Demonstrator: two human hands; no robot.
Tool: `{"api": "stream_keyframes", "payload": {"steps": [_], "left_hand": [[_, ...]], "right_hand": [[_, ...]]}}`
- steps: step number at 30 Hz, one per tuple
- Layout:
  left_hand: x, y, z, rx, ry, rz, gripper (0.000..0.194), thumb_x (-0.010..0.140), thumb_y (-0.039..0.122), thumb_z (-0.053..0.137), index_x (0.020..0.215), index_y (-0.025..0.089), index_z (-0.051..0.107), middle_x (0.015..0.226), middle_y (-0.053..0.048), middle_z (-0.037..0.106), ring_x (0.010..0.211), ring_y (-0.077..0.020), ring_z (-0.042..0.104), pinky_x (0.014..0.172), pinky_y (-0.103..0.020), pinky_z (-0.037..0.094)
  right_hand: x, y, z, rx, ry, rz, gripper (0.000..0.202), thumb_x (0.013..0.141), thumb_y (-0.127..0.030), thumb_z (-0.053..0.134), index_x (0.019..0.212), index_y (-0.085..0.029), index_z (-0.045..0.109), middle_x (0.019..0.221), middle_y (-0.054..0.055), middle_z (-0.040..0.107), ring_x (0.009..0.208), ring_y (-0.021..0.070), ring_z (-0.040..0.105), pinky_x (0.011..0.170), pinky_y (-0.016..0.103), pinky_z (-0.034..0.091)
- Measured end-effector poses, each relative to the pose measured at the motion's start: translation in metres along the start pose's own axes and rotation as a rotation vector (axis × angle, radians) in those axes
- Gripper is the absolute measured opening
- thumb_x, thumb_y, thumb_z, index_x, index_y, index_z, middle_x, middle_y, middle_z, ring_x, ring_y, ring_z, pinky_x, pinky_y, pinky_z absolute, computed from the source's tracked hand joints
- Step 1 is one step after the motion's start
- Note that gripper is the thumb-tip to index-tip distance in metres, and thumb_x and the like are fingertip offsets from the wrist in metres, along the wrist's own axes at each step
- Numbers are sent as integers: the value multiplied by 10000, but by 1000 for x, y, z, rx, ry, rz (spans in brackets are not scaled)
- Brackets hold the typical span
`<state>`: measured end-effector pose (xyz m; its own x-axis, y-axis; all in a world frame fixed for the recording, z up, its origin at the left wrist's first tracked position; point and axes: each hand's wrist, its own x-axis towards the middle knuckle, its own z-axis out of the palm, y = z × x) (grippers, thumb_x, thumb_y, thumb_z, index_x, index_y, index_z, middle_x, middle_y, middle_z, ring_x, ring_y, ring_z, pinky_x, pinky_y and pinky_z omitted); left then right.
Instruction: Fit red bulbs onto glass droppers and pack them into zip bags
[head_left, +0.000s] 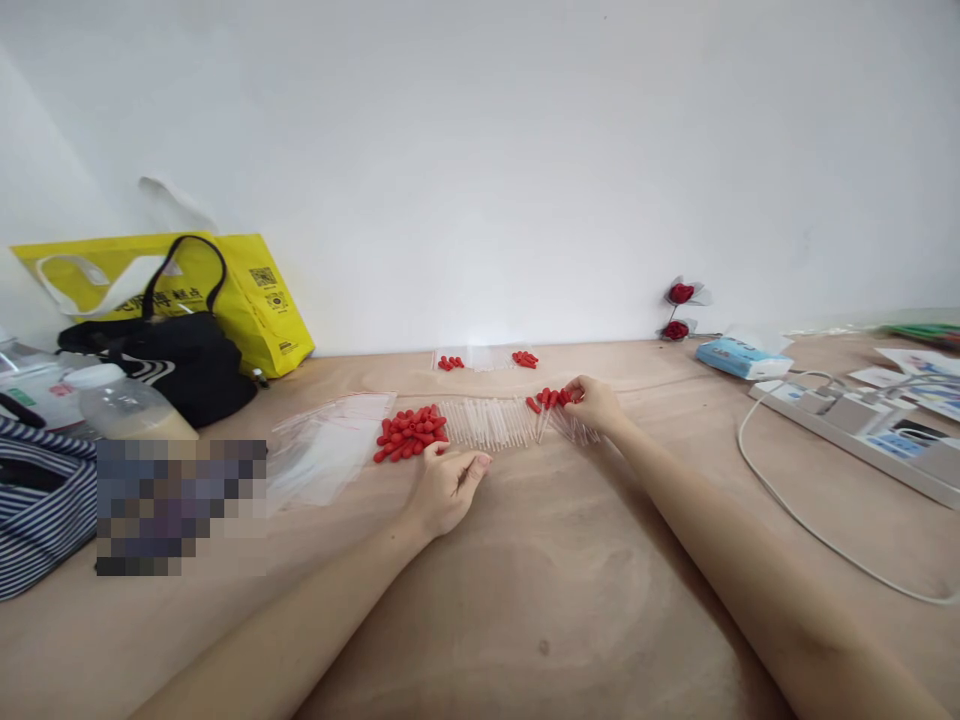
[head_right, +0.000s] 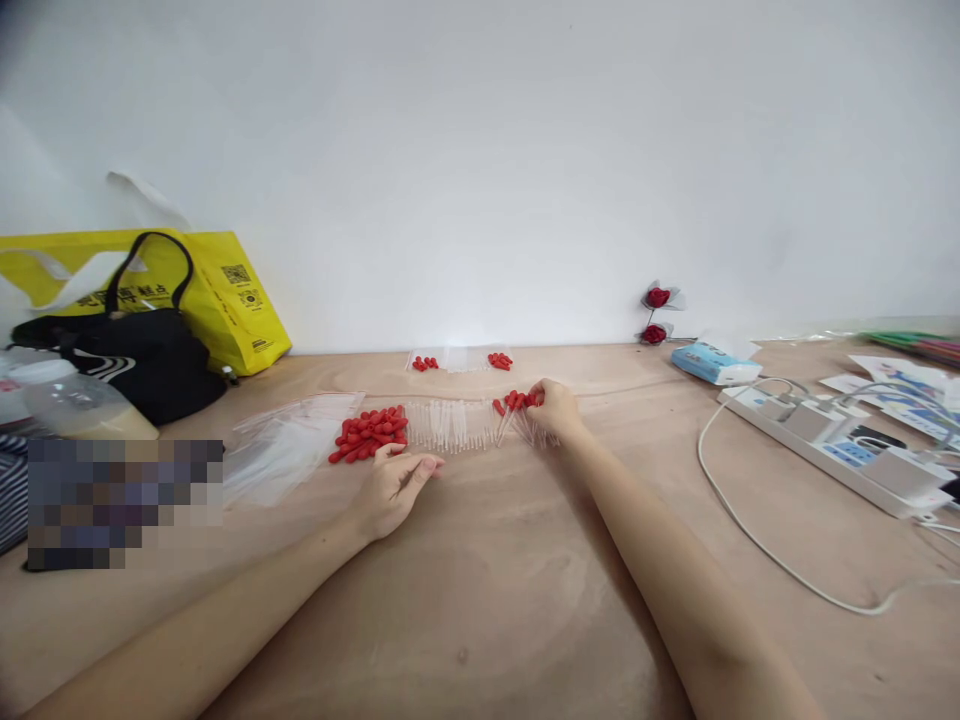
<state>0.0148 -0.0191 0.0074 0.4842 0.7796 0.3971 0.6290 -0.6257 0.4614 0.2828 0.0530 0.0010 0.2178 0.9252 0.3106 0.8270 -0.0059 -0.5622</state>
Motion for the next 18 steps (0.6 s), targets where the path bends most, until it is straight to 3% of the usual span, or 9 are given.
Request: {"api": "stream_keyframes", "payload": {"steps": [11, 18], "left_hand": [[-1, 2, -1, -15, -8, -4, 333, 882, 332, 302, 797, 205, 598, 713, 10, 677, 697, -145, 591, 903, -433, 243], [0, 1, -1, -14, -17, -8, 338, 882, 331, 300, 799, 204, 602, 711, 11, 675, 694, -145, 588, 905, -430, 245]], "right_hand": [[-3, -3, -3, 32, -8, -21, 235, 575, -128, 550, 806, -168, 569, 700, -4, 601, 632, 108, 540, 551, 190, 377], [-9, -10, -6, -109, 73, 118, 184, 642, -323, 543, 766, -191, 577, 732, 37, 616, 739, 189, 565, 659, 286, 372]]}}
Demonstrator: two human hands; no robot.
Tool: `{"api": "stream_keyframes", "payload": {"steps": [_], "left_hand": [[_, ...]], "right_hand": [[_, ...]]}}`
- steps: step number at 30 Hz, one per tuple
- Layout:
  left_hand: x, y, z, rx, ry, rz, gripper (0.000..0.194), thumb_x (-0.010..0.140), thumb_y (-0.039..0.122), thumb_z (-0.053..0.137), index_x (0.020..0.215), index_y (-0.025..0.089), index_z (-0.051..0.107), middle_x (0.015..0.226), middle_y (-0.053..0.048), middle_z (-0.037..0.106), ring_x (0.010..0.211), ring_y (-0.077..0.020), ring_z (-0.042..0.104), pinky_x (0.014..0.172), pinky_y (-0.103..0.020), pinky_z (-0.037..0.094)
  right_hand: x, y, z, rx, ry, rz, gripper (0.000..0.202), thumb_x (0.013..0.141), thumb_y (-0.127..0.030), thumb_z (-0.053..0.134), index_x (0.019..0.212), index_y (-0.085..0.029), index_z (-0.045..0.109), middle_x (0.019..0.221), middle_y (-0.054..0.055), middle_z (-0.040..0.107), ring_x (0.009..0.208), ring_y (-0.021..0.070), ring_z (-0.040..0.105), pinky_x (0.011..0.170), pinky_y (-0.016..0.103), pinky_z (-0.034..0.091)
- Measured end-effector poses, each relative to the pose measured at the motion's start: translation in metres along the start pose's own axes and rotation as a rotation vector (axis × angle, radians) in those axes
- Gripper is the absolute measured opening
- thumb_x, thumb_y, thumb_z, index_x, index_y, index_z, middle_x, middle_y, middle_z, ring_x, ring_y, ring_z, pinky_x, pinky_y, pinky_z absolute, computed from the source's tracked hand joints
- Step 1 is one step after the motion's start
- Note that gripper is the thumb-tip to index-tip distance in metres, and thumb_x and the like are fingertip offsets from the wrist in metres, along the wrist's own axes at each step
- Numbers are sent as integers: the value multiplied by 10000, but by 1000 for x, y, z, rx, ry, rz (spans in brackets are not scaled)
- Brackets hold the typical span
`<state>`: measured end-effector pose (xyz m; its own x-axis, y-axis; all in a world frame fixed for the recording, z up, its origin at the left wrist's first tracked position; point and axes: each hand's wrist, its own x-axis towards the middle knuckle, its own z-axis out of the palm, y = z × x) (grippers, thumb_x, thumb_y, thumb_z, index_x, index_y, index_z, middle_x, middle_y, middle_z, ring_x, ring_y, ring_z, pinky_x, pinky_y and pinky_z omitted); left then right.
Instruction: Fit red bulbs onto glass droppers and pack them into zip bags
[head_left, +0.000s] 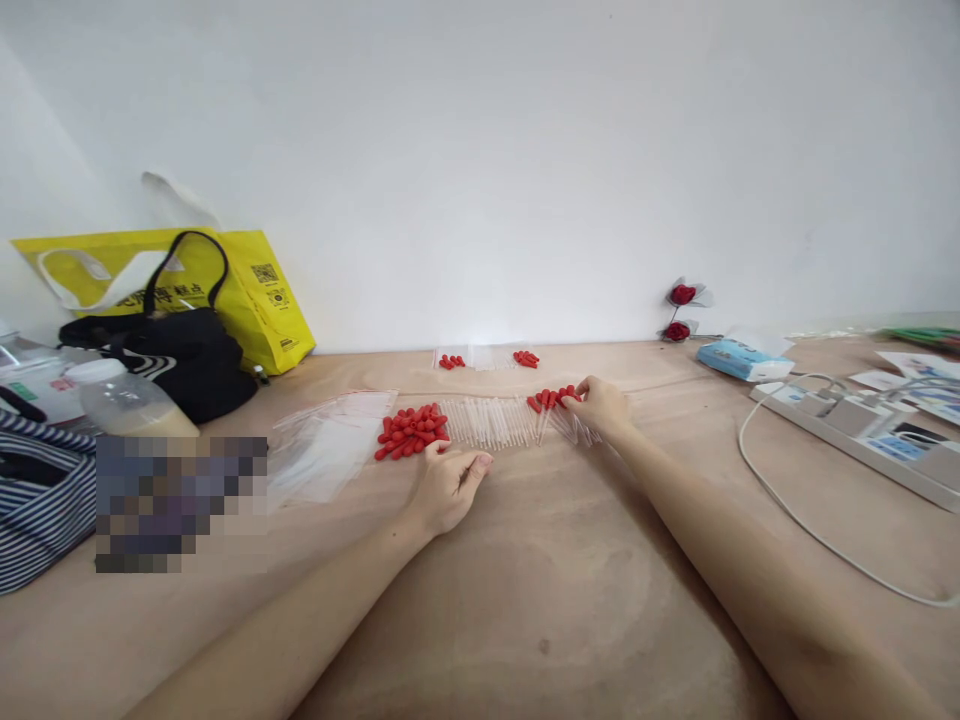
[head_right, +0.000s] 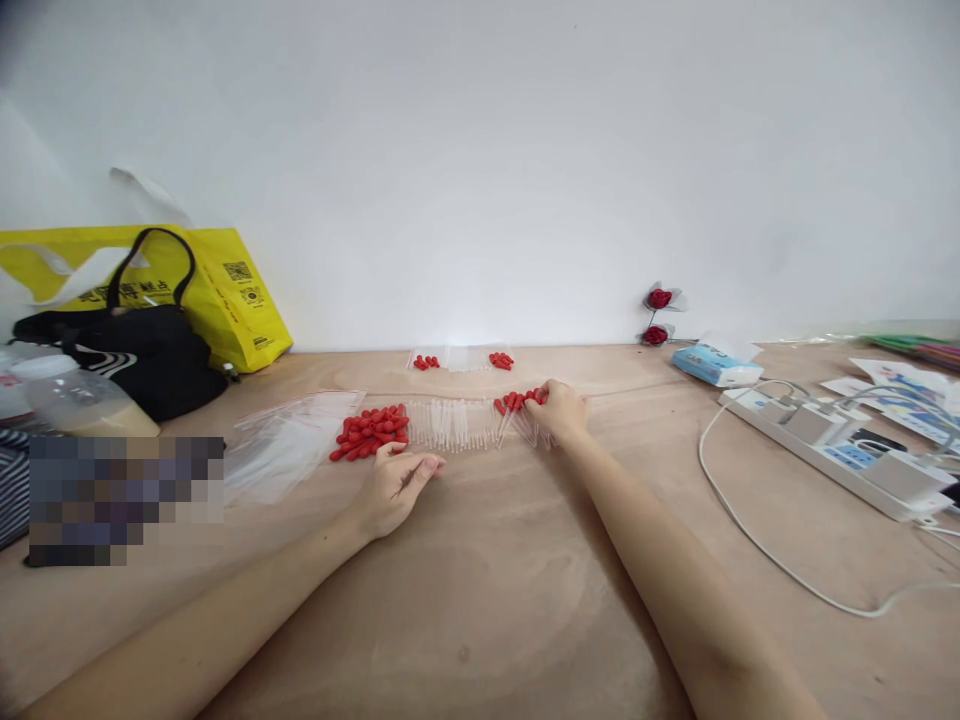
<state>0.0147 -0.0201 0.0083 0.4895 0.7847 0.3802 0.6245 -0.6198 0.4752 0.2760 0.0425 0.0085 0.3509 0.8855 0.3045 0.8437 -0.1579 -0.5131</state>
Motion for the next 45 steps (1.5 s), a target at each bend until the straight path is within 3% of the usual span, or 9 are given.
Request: {"api": "stream_keyframes", "payload": {"steps": [3, 12, 31, 36, 45], "left_hand": [[0, 0, 1, -6, 4, -4, 341, 881, 337, 298, 803, 206, 603, 708, 13, 673, 693, -145, 589, 912, -430, 237], [-1, 1, 0, -5, 6, 3, 331, 881, 325, 305, 785, 202, 596, 710, 11, 674, 692, -143, 591, 899, -431, 233], [0, 1, 0, -3, 2, 2, 328, 879, 323, 307, 793, 204, 600, 712, 12, 675, 693, -145, 592, 905, -433, 234], [0, 1, 0, 3, 1, 0, 331, 879, 321, 306, 779, 204, 600, 712, 12, 675, 692, -147, 593, 905, -428, 238], [0, 0, 0, -3, 11, 4, 320, 876, 314, 314, 786, 206, 602, 707, 13, 674, 689, -147, 588, 899, -419, 230]], "right_hand": [[-4, -2, -1, -121, -20, 75, 233, 640, -378, 544, 784, -197, 572, 751, 53, 621, 761, 220, 573, 689, 327, 364], [-8, -8, 4, -160, -16, 80, 250, 682, -289, 508, 899, -165, 518, 813, 100, 624, 815, 244, 574, 720, 344, 351], [-19, -25, 9, -158, -19, -59, 213, 746, -383, 444, 812, -201, 532, 775, 47, 626, 796, 217, 566, 797, 387, 278], [-25, -35, 11, -178, -96, -144, 263, 681, -449, 509, 777, -207, 550, 750, 28, 626, 773, 207, 560, 803, 391, 272], [-14, -21, 3, -141, -101, -94, 231, 663, -409, 552, 780, -213, 585, 713, 27, 627, 730, 190, 556, 783, 357, 291]]}}
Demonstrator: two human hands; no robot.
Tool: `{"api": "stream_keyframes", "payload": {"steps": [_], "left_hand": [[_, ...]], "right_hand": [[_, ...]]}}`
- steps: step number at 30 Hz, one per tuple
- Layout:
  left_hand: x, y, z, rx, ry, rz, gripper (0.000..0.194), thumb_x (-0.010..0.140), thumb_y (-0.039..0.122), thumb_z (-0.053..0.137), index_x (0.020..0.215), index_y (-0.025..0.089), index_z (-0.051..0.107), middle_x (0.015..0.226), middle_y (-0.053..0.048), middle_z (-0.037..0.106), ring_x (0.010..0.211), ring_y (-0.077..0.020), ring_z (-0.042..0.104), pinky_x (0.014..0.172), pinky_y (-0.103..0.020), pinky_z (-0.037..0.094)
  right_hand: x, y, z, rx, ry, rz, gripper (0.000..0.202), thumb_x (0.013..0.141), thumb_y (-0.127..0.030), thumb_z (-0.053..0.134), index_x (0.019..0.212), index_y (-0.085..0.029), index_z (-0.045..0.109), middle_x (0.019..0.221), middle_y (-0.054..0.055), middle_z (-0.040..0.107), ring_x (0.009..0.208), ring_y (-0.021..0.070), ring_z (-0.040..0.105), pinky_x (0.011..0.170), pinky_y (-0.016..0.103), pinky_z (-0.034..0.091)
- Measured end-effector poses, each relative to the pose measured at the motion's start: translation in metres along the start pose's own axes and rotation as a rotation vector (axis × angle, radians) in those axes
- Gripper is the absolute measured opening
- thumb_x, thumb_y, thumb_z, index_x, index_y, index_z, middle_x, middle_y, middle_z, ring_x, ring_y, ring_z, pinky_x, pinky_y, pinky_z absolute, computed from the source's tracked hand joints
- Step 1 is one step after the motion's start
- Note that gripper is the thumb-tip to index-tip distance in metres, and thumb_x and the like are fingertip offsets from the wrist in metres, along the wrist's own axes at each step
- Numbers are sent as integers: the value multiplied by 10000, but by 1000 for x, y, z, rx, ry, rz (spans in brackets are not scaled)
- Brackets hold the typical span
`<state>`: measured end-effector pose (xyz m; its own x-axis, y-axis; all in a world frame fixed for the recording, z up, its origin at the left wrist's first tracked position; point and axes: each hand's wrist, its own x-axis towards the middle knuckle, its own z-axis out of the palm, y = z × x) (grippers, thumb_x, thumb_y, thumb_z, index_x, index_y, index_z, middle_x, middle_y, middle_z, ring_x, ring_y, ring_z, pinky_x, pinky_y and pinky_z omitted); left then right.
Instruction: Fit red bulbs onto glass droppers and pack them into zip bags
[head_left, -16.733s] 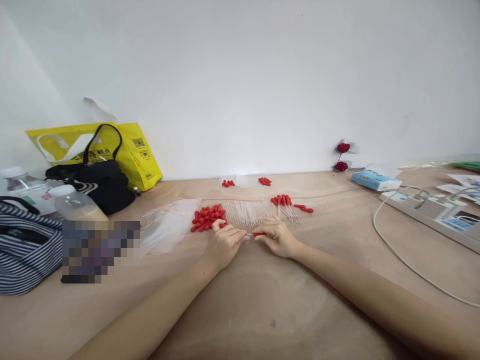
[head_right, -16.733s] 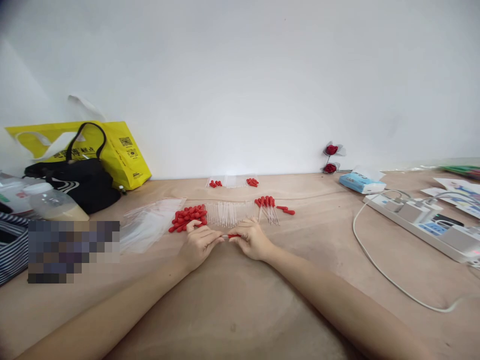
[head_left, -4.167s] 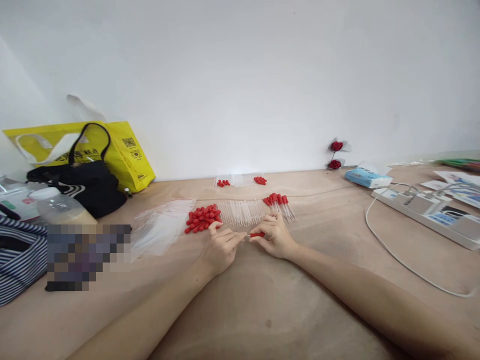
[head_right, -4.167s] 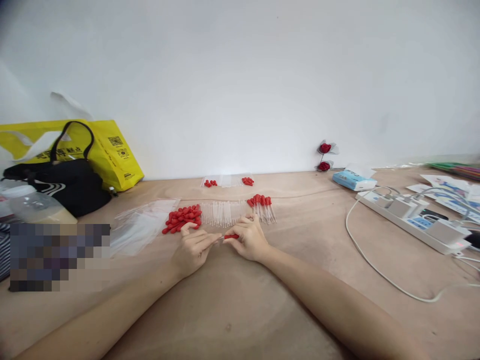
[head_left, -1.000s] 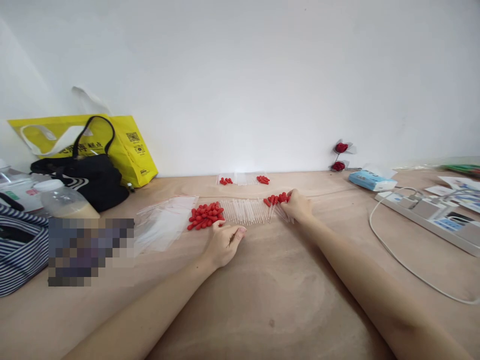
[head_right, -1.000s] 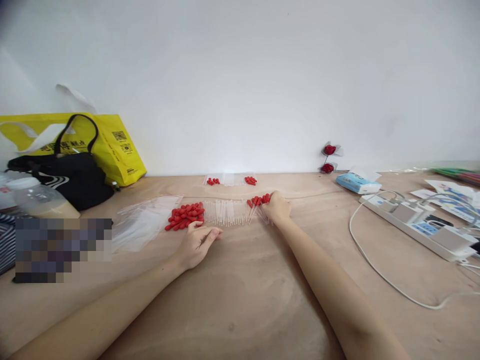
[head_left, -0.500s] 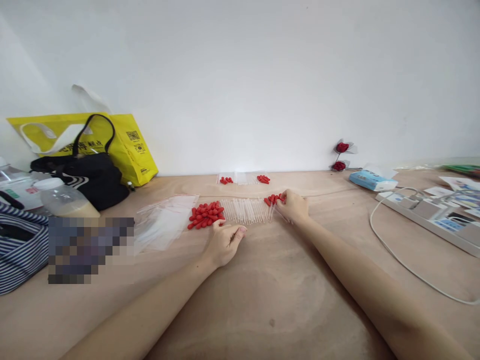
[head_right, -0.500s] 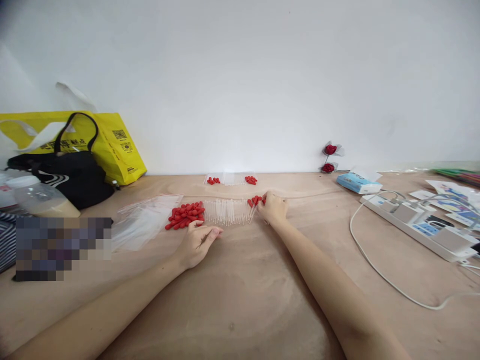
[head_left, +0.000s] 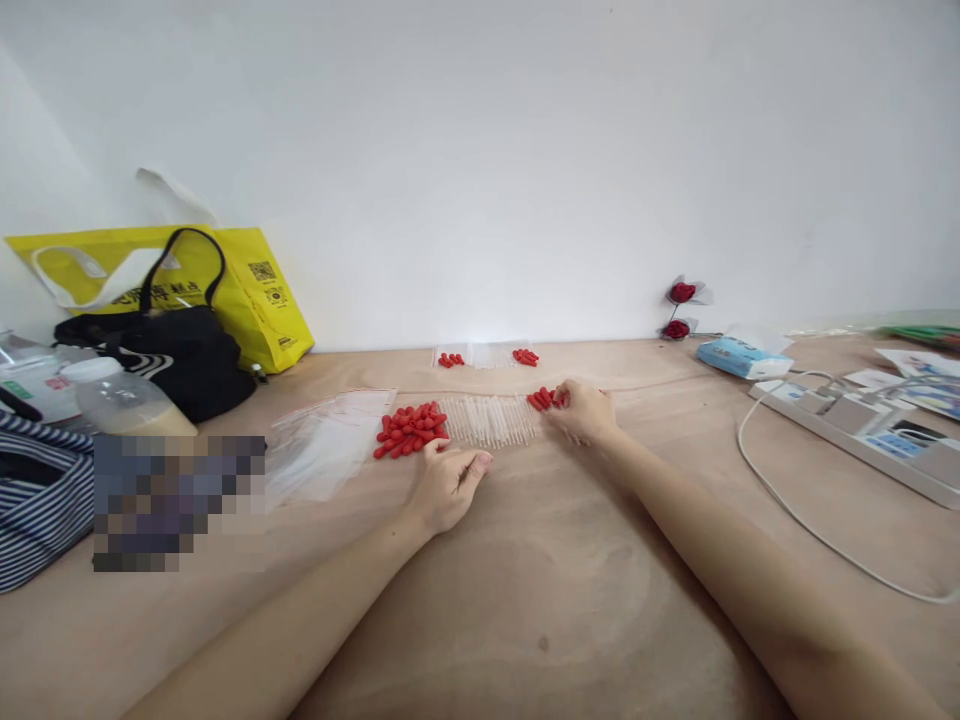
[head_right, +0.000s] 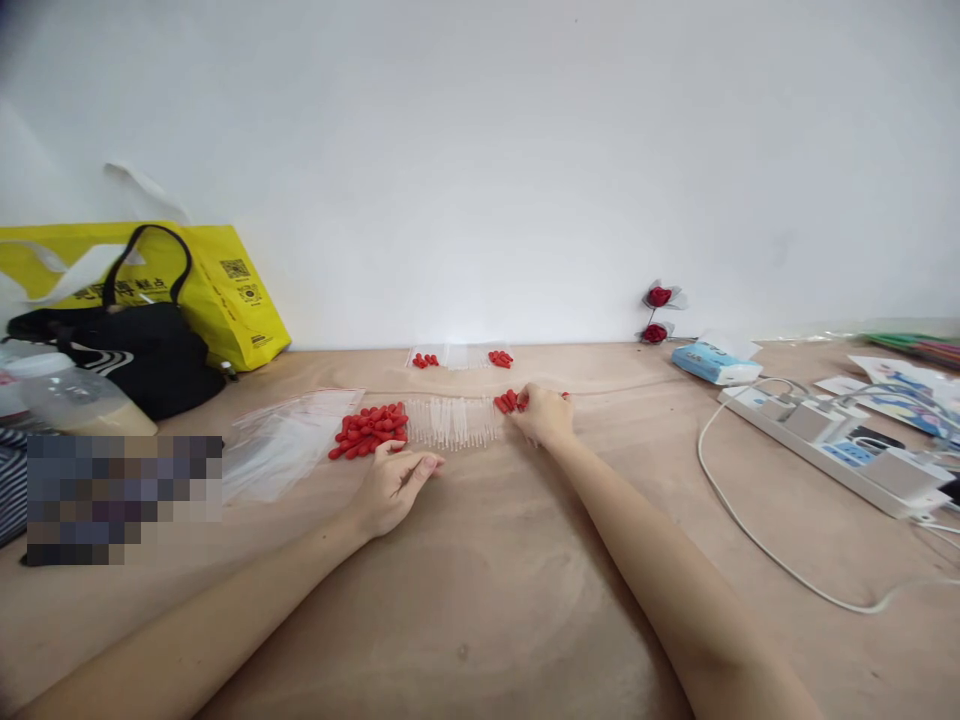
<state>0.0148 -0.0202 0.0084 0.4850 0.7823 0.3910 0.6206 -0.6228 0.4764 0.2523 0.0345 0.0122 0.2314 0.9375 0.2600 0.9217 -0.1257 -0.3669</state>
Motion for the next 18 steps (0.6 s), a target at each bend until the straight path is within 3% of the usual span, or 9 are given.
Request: {"api": "stream_keyframes", "payload": {"steps": [6, 11, 16, 18], "left_hand": [[0, 0, 1, 87, 48, 43, 330, 880, 314, 318, 775, 211, 613, 650, 16, 641, 671, -149, 545, 807, -377, 265], [2, -4, -2, 253, 183, 4, 231, 835, 331, 414, 757, 226, 604, 679, 5, 624, 705, -175, 517, 759, -373, 261], [14, -25, -25, 493, 359, -170, 164, 762, 326, 501, 811, 212, 608, 842, -49, 614, 875, -242, 503, 815, -410, 239], [18, -35, -35, 540, 347, -261, 192, 756, 347, 504, 850, 220, 614, 896, -58, 604, 909, -256, 493, 805, -418, 250]], "right_hand": [[-7, -14, 1, -2, -14, -73, 209, 705, -401, 515, 740, -230, 631, 734, 34, 645, 766, 196, 556, 808, 376, 267], [-9, -33, 6, -86, -118, -47, 289, 711, -432, 498, 619, -196, 637, 642, 62, 625, 740, 220, 561, 824, 438, 238], [-5, -39, 5, -159, -187, 29, 254, 695, -373, 483, 666, -171, 634, 640, 66, 619, 732, 216, 566, 842, 453, 238], [-3, -39, 5, -179, -210, 37, 244, 693, -363, 481, 701, -172, 632, 649, 63, 618, 748, 220, 567, 847, 458, 239]]}}
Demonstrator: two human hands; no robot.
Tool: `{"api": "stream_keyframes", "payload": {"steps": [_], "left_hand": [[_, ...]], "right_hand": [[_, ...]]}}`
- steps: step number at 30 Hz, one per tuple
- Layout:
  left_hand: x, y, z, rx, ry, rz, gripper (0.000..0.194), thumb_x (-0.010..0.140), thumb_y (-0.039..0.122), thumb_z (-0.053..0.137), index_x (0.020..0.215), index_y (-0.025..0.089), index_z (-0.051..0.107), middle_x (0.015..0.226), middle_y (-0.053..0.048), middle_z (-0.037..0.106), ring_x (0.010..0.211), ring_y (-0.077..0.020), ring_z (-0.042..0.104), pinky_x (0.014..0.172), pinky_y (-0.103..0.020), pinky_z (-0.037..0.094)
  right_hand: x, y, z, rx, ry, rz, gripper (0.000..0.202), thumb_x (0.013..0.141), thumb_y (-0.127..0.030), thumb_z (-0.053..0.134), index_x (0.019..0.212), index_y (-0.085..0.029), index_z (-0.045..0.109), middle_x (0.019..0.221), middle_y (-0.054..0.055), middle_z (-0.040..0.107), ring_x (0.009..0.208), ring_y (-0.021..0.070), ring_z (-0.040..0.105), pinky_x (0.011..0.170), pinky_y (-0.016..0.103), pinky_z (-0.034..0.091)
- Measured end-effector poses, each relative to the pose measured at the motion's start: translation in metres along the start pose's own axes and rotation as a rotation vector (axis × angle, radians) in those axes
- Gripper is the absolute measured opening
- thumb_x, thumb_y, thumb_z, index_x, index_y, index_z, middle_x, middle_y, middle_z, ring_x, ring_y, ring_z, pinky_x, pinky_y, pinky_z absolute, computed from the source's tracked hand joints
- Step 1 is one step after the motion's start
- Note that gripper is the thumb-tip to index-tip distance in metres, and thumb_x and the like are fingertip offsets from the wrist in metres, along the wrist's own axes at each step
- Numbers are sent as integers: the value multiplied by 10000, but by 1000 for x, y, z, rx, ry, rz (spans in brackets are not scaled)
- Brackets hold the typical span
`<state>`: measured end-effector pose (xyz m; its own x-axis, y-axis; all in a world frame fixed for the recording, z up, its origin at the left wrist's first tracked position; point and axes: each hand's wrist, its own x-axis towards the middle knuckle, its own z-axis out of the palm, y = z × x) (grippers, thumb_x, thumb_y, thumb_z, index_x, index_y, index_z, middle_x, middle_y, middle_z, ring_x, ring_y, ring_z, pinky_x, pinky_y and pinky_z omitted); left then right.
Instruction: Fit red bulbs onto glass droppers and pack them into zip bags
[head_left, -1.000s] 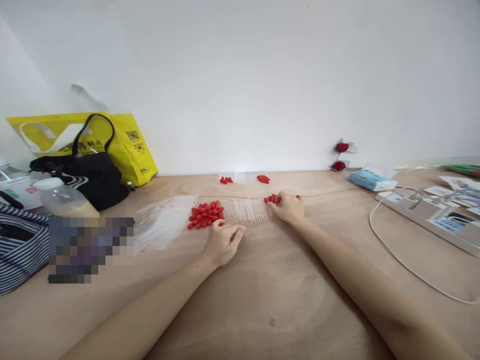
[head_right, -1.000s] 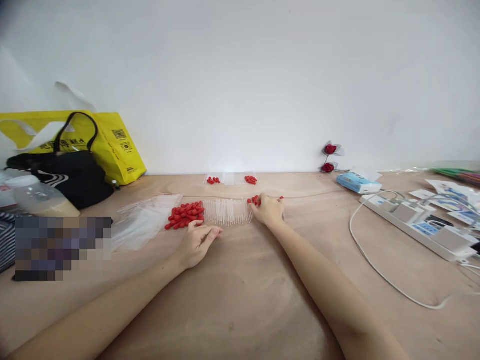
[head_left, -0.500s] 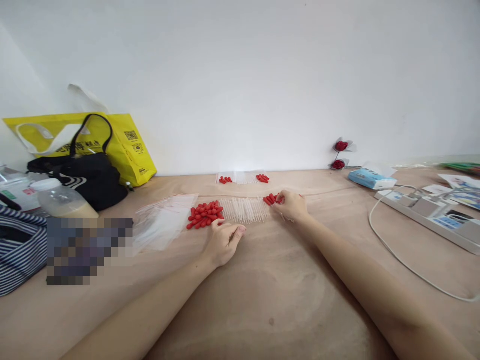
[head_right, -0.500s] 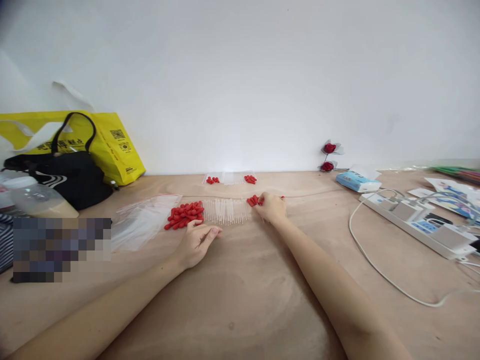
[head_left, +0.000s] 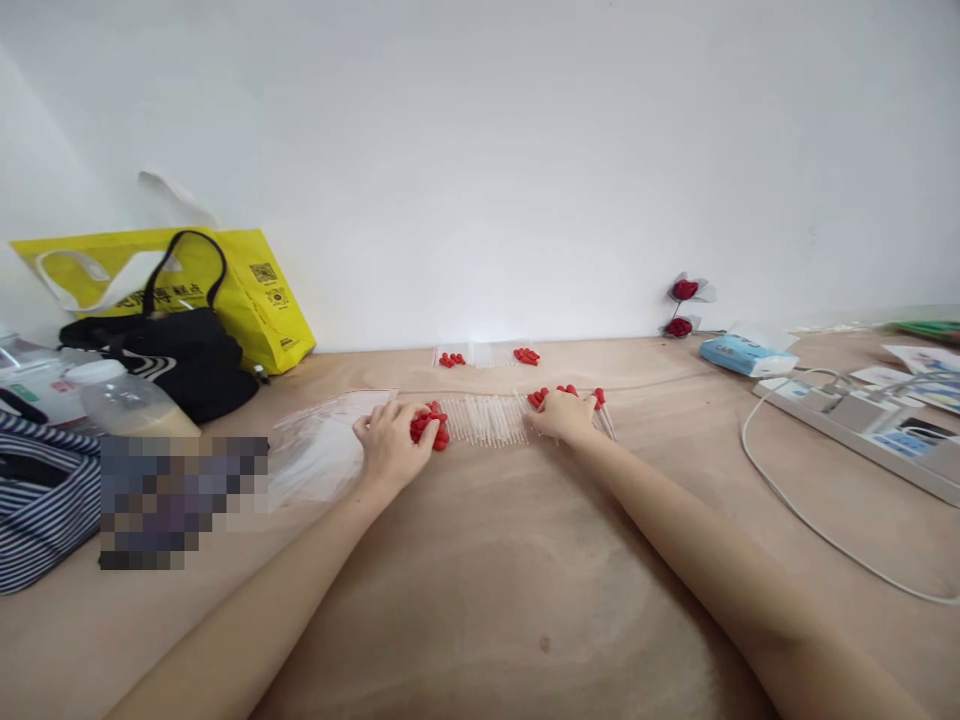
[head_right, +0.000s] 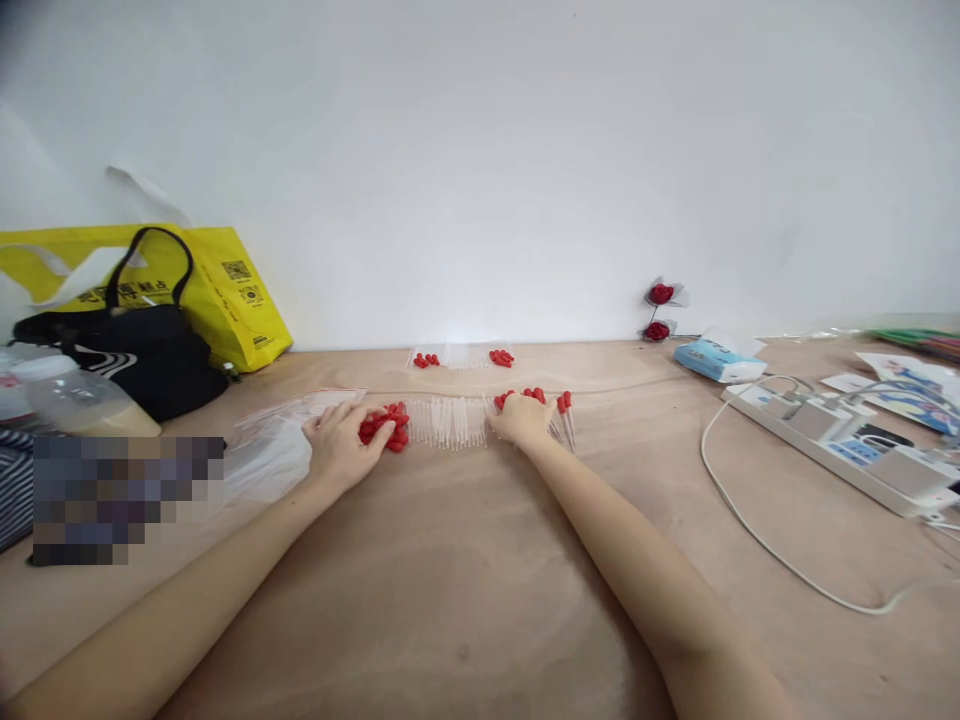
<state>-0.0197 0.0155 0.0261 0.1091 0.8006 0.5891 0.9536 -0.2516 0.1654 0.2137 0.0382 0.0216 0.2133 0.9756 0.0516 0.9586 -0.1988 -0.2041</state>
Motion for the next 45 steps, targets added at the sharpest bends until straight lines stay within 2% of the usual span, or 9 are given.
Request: {"api": "stream_keyframes", "payload": {"steps": [14, 19, 22, 27, 30, 33, 38, 41, 45], "left_hand": [[27, -5, 7, 37, -150, -75, 252, 726, 401, 494, 745, 234, 682, 983, -78, 596, 973, -296, 462, 786, -461, 257], [34, -1, 12, -5, -212, -123, 222, 694, 271, 468, 592, 227, 660, 788, -50, 644, 903, -292, 498, 741, -439, 283], [33, 3, 9, -12, -105, -79, 199, 698, 247, 464, 610, 201, 637, 782, -54, 647, 882, -277, 512, 759, -439, 299], [16, 17, -10, 12, 111, 406, 185, 736, 211, 443, 623, 150, 577, 694, -66, 605, 719, -206, 531, 743, -360, 386], [-3, 27, -19, 19, 80, 815, 212, 745, 159, 413, 585, 147, 551, 601, -43, 555, 624, -165, 509, 794, -337, 409], [-19, 34, -17, 2, 0, 1008, 235, 748, 130, 392, 560, 157, 531, 554, -20, 511, 557, -138, 480, 827, -324, 419], [-28, 32, -7, -165, -132, 905, 250, 824, 252, 428, 617, 157, 532, 602, -21, 530, 619, -144, 506, 774, -312, 450], [-29, 24, -7, -299, -233, 725, 236, 778, 391, 528, 789, 159, 567, 799, -56, 590, 786, -187, 538, 754, -332, 455], [-32, 16, -8, -398, -295, 577, 312, 765, 348, 556, 1037, 195, 550, 1030, -77, 569, 943, -214, 517, 834, -381, 421]], "right_hand": [[-9, 19, -7, 103, 65, -73, 204, 740, -280, 470, 622, -191, 611, 679, 34, 619, 752, 196, 555, 870, 463, 207], [-20, 24, -2, 294, 227, -109, 237, 764, -350, 451, 651, -200, 596, 656, 5, 616, 693, 172, 546, 815, 395, 252], [-33, 31, 7, 351, 333, -211, 209, 758, -338, 464, 661, -196, 584, 652, -5, 607, 694, 162, 535, 797, 372, 239], [-61, 42, 17, 313, 316, -470, 175, 746, -325, 501, 666, -192, 581, 591, -13, 564, 650, 146, 507, 713, 312, 233], [-71, 44, 16, 298, 275, -564, 167, 753, -315, 510, 673, -187, 580, 593, -9, 561, 645, 140, 496, 691, 299, 228], [-74, 43, 15, 288, 248, -629, 153, 759, -309, 522, 681, -189, 576, 613, -9, 572, 675, 144, 495, 694, 298, 229], [-70, 45, 18, 295, 217, -651, 152, 760, -320, 535, 688, -193, 578, 639, -1, 582, 683, 148, 495, 683, 295, 253], [-67, 46, 19, 324, 200, -640, 152, 751, -344, 551, 727, -199, 591, 675, 4, 582, 692, 149, 503, 680, 291, 280], [-67, 44, 18, 347, 200, -638, 282, 719, -423, 584, 888, -198, 588, 772, 27, 577, 747, 163, 515, 680, 292, 313]]}}
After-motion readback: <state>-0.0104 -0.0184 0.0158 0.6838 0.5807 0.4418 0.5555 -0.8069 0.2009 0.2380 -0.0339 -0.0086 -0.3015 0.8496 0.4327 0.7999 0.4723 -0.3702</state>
